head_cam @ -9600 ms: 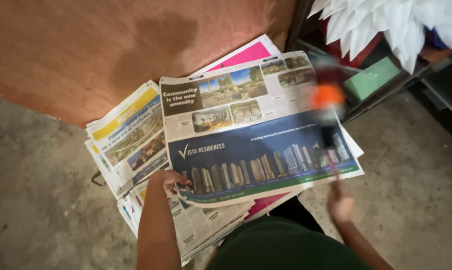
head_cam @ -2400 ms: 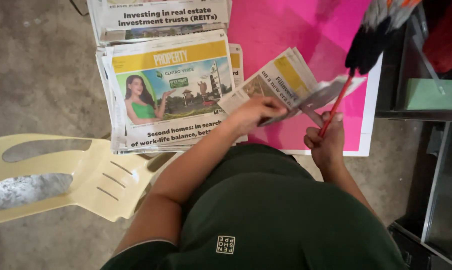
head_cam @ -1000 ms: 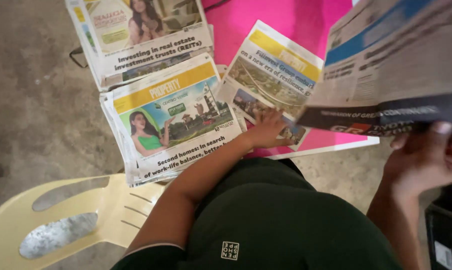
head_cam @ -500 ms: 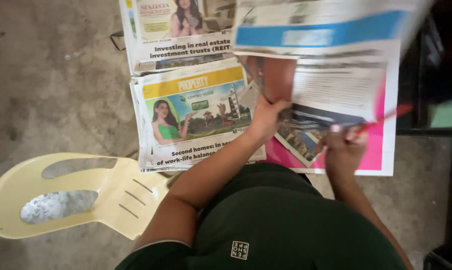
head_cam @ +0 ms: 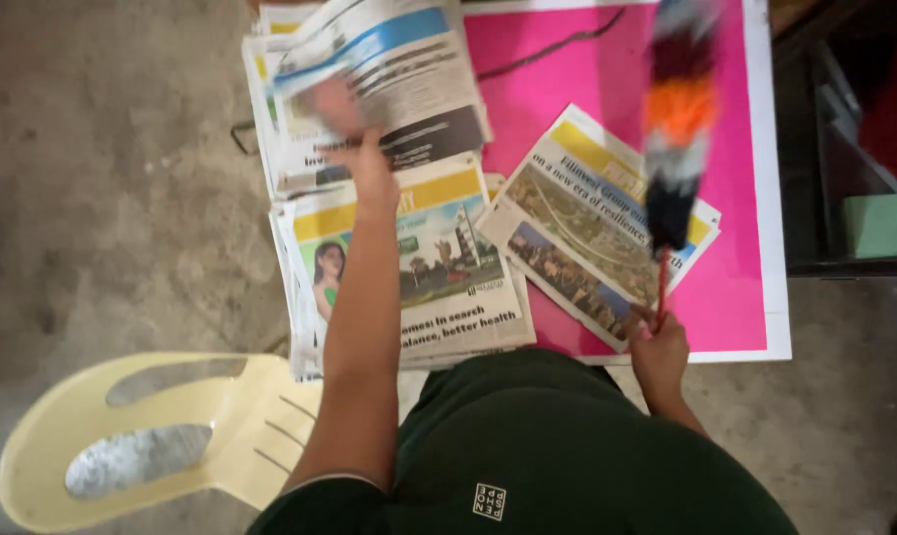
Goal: Cleaning and dusting a stack of newspapers on a table using a feather duster.
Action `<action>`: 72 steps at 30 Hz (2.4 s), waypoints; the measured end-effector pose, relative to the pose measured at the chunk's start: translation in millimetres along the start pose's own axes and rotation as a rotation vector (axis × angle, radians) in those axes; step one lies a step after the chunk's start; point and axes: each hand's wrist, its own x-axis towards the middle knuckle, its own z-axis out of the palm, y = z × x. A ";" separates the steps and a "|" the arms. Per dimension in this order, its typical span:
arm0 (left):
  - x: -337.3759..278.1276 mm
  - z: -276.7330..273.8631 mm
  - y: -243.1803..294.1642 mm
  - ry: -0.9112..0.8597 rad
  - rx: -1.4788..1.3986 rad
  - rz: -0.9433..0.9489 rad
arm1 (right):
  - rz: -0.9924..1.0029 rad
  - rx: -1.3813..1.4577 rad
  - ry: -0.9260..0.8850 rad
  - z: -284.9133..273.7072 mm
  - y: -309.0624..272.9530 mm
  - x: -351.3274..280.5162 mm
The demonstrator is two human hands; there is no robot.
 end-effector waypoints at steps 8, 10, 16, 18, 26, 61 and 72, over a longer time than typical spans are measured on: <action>-103.0 -5.2 -49.3 -0.165 1.150 0.774 | -0.090 -0.207 0.007 15.7 26.6 -16.6; -132.5 -8.2 -72.8 -0.450 1.111 0.631 | -0.015 -0.217 -0.003 9.8 21.5 -16.2; -216.5 36.5 -46.0 -1.009 1.908 0.312 | -0.288 -0.295 0.188 -8.3 51.7 -26.3; -215.6 28.9 -64.1 -0.998 1.989 0.511 | -0.367 -0.224 0.053 -17.0 60.4 -34.8; -183.4 25.8 -120.5 -0.779 2.127 0.721 | -0.079 -0.498 0.201 -56.1 121.7 -20.2; -214.6 -18.7 -11.3 -0.611 0.462 -0.003 | 0.087 0.652 -0.046 -44.1 -17.7 40.9; -296.8 79.4 53.3 -1.209 1.173 0.398 | -0.184 0.714 -0.095 -57.0 -117.2 -18.7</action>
